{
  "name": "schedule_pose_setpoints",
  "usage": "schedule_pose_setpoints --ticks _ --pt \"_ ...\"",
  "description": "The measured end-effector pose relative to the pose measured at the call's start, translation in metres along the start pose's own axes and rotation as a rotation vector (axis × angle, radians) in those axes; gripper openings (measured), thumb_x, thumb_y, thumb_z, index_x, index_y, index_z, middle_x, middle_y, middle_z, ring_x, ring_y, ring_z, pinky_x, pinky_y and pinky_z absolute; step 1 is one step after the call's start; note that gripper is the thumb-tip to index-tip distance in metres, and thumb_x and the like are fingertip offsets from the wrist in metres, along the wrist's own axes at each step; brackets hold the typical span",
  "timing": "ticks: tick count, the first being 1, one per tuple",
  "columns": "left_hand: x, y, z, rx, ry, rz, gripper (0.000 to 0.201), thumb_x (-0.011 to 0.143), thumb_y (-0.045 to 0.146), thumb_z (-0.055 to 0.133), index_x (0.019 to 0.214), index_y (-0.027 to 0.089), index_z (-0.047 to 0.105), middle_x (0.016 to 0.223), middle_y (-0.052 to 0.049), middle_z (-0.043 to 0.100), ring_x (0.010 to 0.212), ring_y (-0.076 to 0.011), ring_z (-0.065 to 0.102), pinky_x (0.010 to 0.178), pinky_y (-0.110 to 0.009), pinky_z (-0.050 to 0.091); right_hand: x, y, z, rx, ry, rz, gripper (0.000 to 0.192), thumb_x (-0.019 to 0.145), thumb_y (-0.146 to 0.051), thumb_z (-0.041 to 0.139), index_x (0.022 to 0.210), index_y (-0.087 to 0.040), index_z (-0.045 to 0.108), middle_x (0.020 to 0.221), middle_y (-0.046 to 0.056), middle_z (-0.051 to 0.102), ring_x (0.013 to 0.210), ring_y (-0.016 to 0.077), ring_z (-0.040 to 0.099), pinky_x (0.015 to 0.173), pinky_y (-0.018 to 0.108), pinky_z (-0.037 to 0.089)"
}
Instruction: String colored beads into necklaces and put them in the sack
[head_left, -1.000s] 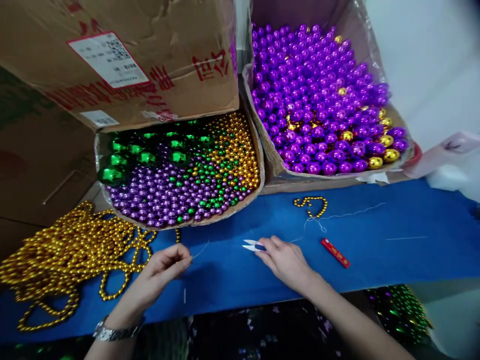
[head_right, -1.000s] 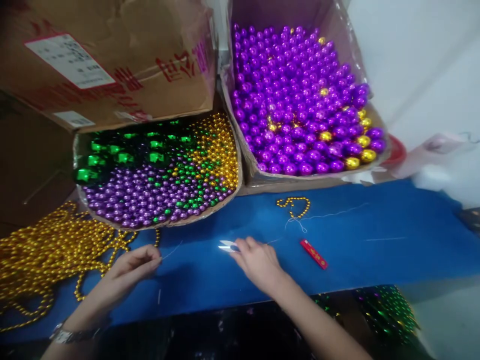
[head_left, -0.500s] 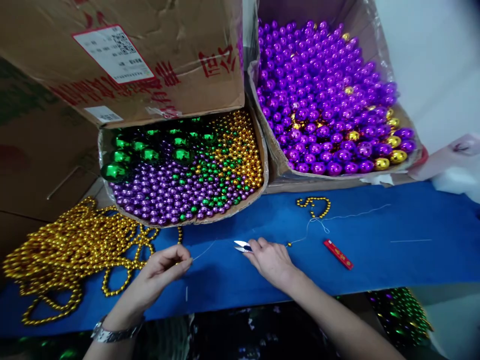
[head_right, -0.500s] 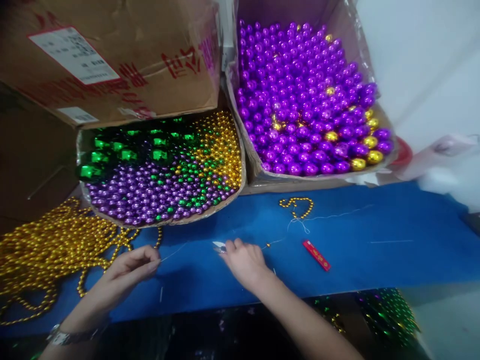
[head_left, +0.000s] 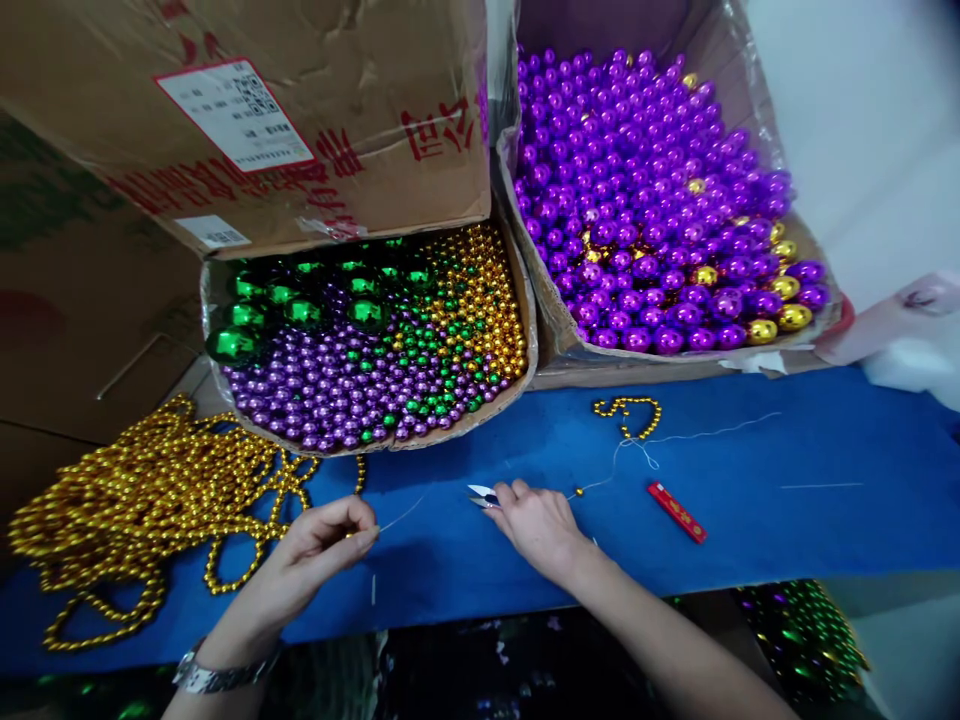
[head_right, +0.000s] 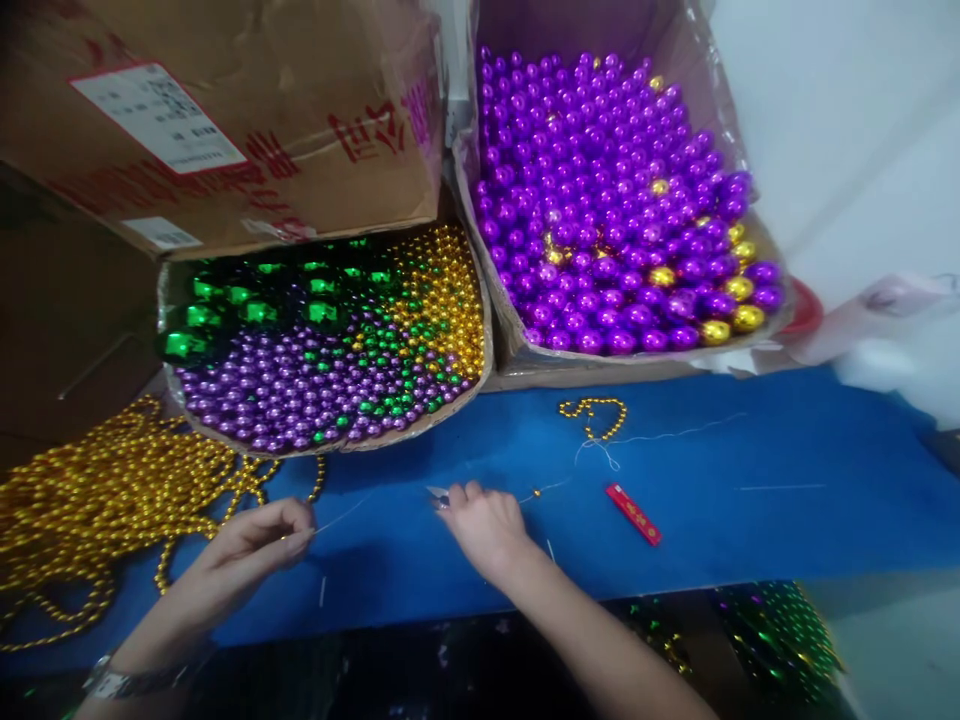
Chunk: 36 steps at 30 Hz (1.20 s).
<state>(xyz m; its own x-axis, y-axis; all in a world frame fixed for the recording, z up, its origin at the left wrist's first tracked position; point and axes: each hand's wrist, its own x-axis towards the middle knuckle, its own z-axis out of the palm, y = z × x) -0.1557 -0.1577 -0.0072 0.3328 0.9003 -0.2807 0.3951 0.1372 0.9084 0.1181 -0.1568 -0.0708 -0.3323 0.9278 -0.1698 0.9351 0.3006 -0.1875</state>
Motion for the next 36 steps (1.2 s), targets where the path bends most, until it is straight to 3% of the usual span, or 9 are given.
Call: schedule_pose_setpoints --ticks 11,17,20,23,26,29,31,36 --pt "-0.020 0.005 -0.005 -0.095 0.010 0.046 0.022 0.079 0.034 0.061 0.070 0.015 0.055 0.063 0.002 0.047 0.060 -0.0109 0.039 0.056 -0.022 0.030 0.004 -0.004 0.016 -0.095 0.136 -0.076 0.021 0.092 -0.035 0.045 0.101 -0.024 0.061 0.077 0.004 0.068 0.053 0.0184 0.068 0.041 0.020 0.041" --pt "-0.026 0.011 -0.002 -0.165 0.024 0.055 0.024 0.077 0.035 0.063 0.068 0.014 0.054 0.062 0.001 0.049 0.057 -0.0103 0.039 0.054 -0.022 0.030 0.009 0.012 0.037 -0.046 0.226 -0.129 0.029 0.097 -0.034 0.032 0.105 -0.028 0.060 0.084 0.004 0.068 0.056 0.0176 0.068 0.042 0.022 0.046" --pt "-0.027 0.009 -0.007 -0.261 0.150 0.040 0.023 0.076 0.035 0.063 0.069 0.015 0.053 0.059 0.003 0.043 0.054 -0.0093 0.036 0.051 -0.021 0.028 0.004 0.013 0.032 -0.046 0.302 -0.169 0.032 0.097 -0.035 0.032 0.111 -0.024 0.058 0.087 0.007 0.067 0.059 0.0178 0.067 0.046 0.024 0.049" --pt "-0.032 0.005 -0.017 -0.284 0.309 0.024 0.024 0.079 0.038 0.059 0.071 0.016 0.051 0.058 0.005 0.038 0.051 -0.0086 0.033 0.048 -0.020 0.027 -0.012 0.004 0.018 -0.082 0.301 -0.240 0.027 0.092 -0.034 0.047 0.111 -0.020 0.060 0.085 0.010 0.066 0.075 0.0226 0.066 0.062 0.030 0.052" --pt "-0.031 0.002 -0.032 -0.129 0.473 0.045 0.024 0.077 0.042 0.060 0.076 0.018 0.054 0.059 0.004 0.043 0.053 -0.0105 0.038 0.047 -0.021 0.030 -0.026 -0.002 0.009 -0.088 0.228 -0.190 0.028 0.087 -0.037 0.057 0.112 -0.024 0.060 0.091 0.007 0.065 0.086 0.0233 0.062 0.071 0.032 0.050" --pt "-0.017 0.002 -0.037 0.190 0.636 0.061 0.026 0.075 0.045 0.061 0.082 0.020 0.056 0.069 0.001 0.056 0.063 -0.0153 0.049 0.053 -0.022 0.037 -0.032 0.009 0.007 -0.074 0.188 -0.146 0.040 0.084 -0.048 0.058 0.120 -0.030 0.055 0.097 0.004 0.063 0.090 0.0208 0.059 0.075 0.030 0.048" --pt "-0.006 0.002 -0.028 0.382 0.616 0.134 0.026 0.075 0.046 0.060 0.084 0.021 0.058 0.075 0.000 0.061 0.067 -0.0177 0.054 0.058 -0.024 0.040 -0.037 0.026 0.003 -0.061 0.191 -0.115 0.033 0.090 -0.044 0.051 0.120 -0.032 0.055 0.098 0.003 0.063 0.091 0.0176 0.058 0.078 0.027 0.046" --pt "0.025 -0.007 0.018 0.572 0.301 0.328 0.018 0.082 0.038 0.053 0.084 0.021 0.057 0.076 -0.002 0.063 0.066 -0.0170 0.057 0.064 -0.024 0.042 -0.052 0.079 -0.011 -0.061 0.231 0.029 0.031 0.097 -0.026 0.036 0.115 -0.021 0.060 0.099 0.008 0.062 0.091 0.0177 0.060 0.080 0.028 0.047"
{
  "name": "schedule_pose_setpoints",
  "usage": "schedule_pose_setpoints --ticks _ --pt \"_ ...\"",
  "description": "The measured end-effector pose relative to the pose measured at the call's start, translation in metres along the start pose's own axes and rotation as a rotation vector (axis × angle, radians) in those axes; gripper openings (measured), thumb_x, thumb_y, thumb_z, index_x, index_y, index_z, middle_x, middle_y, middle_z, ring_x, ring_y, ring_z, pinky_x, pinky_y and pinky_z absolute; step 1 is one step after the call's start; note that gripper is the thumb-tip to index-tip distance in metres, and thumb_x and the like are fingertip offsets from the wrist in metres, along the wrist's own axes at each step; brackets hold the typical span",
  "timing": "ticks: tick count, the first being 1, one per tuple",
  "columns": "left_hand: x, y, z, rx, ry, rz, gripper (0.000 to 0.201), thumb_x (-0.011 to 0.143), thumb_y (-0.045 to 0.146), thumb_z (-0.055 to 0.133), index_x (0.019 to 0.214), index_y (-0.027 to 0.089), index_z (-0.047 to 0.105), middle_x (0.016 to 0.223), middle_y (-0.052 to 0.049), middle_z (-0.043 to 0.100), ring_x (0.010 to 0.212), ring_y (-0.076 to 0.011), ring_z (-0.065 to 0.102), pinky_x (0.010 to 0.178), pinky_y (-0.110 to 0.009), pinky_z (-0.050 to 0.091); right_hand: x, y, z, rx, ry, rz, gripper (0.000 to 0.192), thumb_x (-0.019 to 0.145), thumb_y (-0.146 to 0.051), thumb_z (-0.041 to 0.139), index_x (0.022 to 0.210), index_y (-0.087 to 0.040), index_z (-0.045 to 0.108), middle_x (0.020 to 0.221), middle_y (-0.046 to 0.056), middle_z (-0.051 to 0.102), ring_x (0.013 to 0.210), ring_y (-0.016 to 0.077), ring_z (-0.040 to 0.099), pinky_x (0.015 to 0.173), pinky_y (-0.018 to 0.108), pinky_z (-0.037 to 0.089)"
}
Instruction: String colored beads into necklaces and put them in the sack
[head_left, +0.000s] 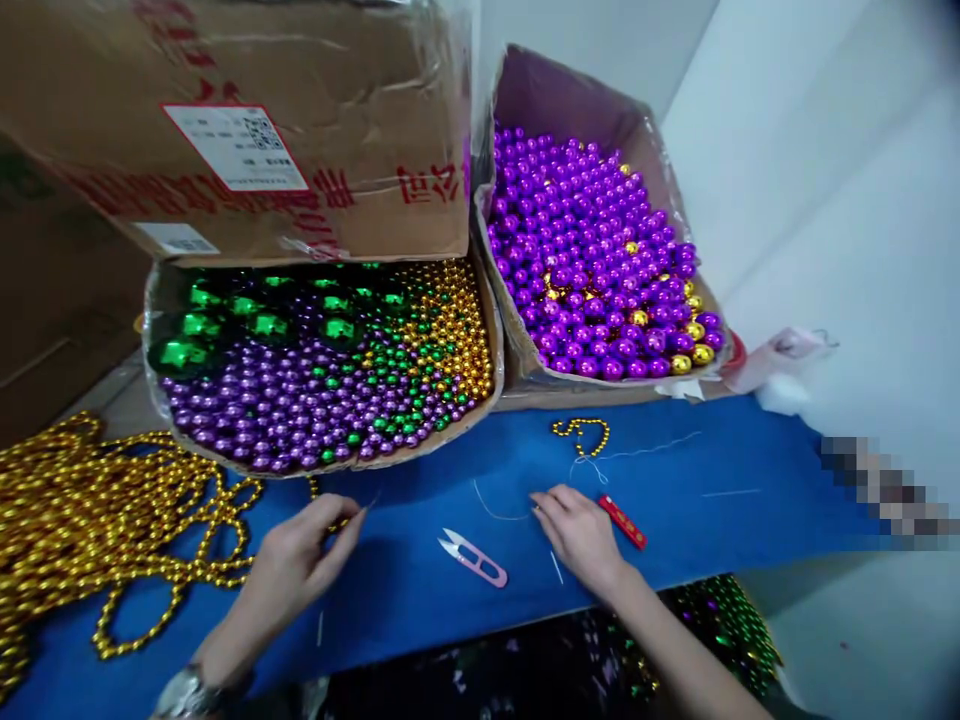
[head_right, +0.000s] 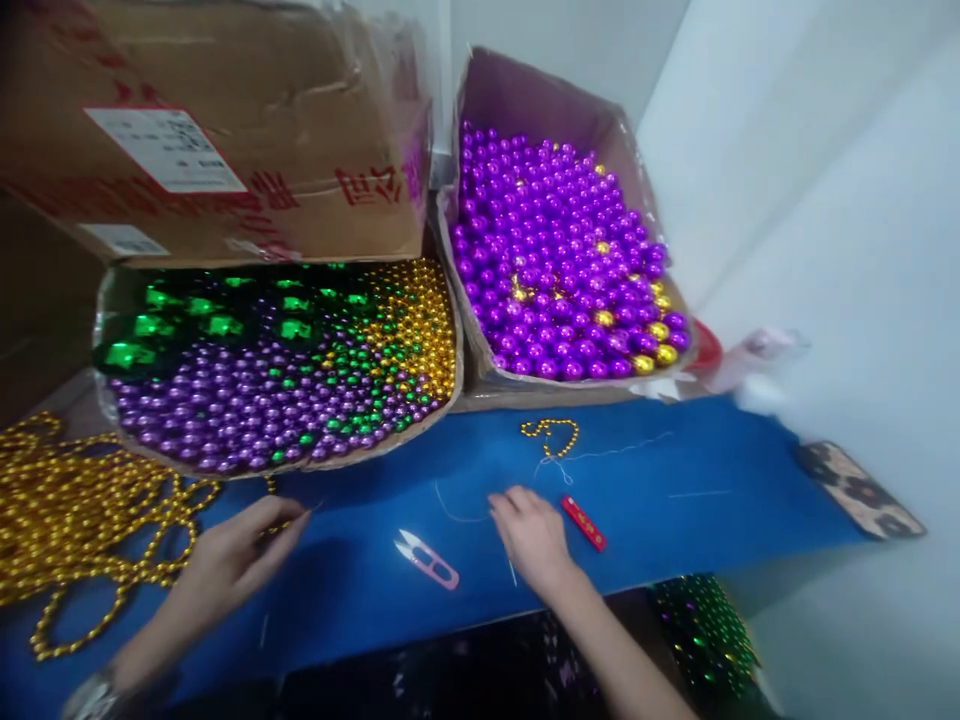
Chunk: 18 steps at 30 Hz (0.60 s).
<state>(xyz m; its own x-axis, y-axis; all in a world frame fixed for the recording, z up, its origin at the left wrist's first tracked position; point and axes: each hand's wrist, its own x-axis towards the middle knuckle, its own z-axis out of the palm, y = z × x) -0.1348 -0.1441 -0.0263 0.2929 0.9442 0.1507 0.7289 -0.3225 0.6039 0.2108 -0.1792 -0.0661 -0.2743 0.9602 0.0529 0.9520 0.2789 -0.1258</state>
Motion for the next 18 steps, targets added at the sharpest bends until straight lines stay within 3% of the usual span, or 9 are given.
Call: schedule_pose_setpoints --ticks 5,10,14,16,18 --pt "0.020 -0.009 0.032 0.149 -0.060 0.018 0.020 0.088 0.036 0.044 0.084 0.021 0.056 0.077 -0.002 0.062 0.066 -0.0166 0.059 0.063 -0.024 0.040 -0.001 0.020 0.006 -0.004 -0.020 0.003 0.028 0.095 -0.028 0.042 0.116 -0.023 0.059 0.104 0.008 0.060 0.088 0.0182 0.061 0.073 0.027 0.050" --pt "0.030 -0.017 0.039 0.192 -0.080 -0.007 0.022 0.088 0.037 0.042 0.083 0.021 0.057 0.076 -0.003 0.063 0.067 -0.0178 0.060 0.061 -0.024 0.040 0.006 0.000 0.005 0.059 -0.015 -0.015 0.025 0.095 -0.028 0.042 0.104 -0.021 0.064 0.103 0.009 0.061 0.086 0.0186 0.061 0.075 0.029 0.050" --pt "0.032 -0.011 0.041 0.084 -0.102 -0.061 0.022 0.086 0.038 0.044 0.083 0.021 0.058 0.072 -0.001 0.064 0.063 -0.0169 0.059 0.059 -0.023 0.040 0.003 -0.030 -0.045 0.218 0.016 -0.132 0.027 0.096 -0.035 0.039 0.109 -0.028 0.061 0.108 0.002 0.059 0.089 0.0104 0.060 0.081 0.020 0.047" --pt "0.033 -0.007 0.042 0.013 -0.107 -0.104 0.024 0.085 0.041 0.046 0.084 0.020 0.058 0.071 0.000 0.064 0.062 -0.0166 0.057 0.058 -0.023 0.041 -0.012 -0.037 -0.079 0.495 0.049 -0.212 0.027 0.096 -0.037 0.040 0.110 -0.027 0.061 0.106 0.003 0.060 0.092 0.0116 0.059 0.081 0.022 0.047" --pt "0.034 -0.003 0.042 -0.078 -0.098 -0.144 0.026 0.084 0.042 0.048 0.084 0.019 0.059 0.070 0.000 0.063 0.062 -0.0165 0.056 0.057 -0.023 0.041 -0.037 -0.032 -0.107 0.581 0.087 -0.208 0.026 0.093 -0.045 0.043 0.106 -0.034 0.062 0.101 0.001 0.063 0.089 0.0141 0.060 0.076 0.026 0.050"
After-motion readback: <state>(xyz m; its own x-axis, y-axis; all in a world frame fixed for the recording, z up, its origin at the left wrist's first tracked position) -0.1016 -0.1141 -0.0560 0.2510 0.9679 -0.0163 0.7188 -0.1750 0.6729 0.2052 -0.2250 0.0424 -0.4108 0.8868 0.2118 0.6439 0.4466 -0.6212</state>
